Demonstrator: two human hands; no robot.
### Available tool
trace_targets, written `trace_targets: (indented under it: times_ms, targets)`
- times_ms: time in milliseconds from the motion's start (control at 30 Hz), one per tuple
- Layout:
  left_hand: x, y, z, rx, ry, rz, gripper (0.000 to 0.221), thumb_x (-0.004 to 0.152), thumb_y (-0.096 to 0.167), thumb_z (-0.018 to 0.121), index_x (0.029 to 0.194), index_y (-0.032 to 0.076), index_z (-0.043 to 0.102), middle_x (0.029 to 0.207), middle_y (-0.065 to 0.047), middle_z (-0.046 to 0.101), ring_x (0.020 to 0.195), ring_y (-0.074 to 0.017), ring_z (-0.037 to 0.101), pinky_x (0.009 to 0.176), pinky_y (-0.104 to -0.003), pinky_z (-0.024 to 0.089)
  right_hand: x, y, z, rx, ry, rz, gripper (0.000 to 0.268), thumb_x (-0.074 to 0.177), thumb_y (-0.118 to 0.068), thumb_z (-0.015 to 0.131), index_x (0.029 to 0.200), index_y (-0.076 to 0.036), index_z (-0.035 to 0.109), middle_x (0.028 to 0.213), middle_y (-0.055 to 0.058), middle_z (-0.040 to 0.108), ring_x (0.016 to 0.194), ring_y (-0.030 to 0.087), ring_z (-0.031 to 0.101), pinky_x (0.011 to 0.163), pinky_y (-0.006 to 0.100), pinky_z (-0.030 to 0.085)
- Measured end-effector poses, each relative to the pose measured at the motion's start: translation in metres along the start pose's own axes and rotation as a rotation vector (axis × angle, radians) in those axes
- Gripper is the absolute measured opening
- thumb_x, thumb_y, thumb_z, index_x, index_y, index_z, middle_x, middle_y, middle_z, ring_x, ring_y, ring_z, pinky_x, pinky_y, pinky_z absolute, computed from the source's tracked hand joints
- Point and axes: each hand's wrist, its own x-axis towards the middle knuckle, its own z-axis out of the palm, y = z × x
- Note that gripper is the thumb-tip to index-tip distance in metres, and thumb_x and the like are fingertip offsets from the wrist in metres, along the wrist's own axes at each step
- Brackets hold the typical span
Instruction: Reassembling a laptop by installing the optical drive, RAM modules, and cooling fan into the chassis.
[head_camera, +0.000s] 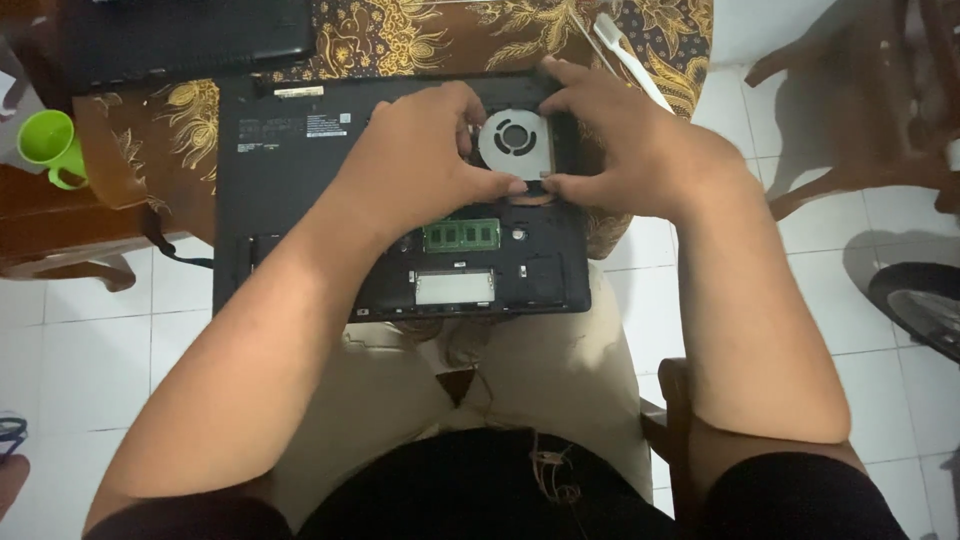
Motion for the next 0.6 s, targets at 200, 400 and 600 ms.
trace_targets:
  times_ms: [200,400,600]
  targets:
    - [0.003,-0.003,0.0,0.02,0.02,0.019,0.055,0.074,0.05,0.088,0.109,0.015,0.063,0.093,0.003,0.069,0.086,-0.025,0.061,0.075,-0.042,0.043,0.008,0.019,0.011,-0.037,0.057,-0.113,0.068,0.081,-0.033,0.077,0.142,-0.017,0.051,0.17,0.002,0.024,0.153,0.021,0.029,0.11,0.045,0.035]
    - [-0.01,0.013,-0.014,-0.089,-0.071,-0.116,0.058,0.073,0.045,0.088,0.119,0.02,0.064,0.099,0.006,0.068,0.092,-0.0188,0.06,0.075,-0.037,0.046,0.001,0.003,0.004,-0.034,0.058,-0.056,0.063,0.079,-0.035,0.079,0.136,-0.02,0.056,0.169,-0.005,0.027,0.149,0.013,0.033,0.103,0.042,0.042]
    - [-0.008,0.011,-0.011,-0.096,-0.049,-0.093,0.053,0.075,0.04,0.085,0.119,0.017,0.065,0.098,0.004,0.068,0.086,-0.0173,0.064,0.071,-0.037,0.047,0.009,0.022,0.01,0.013,0.075,-0.169,0.061,0.083,-0.029,0.078,0.138,-0.017,0.054,0.169,0.005,0.024,0.154,0.021,0.024,0.116,0.043,0.03]
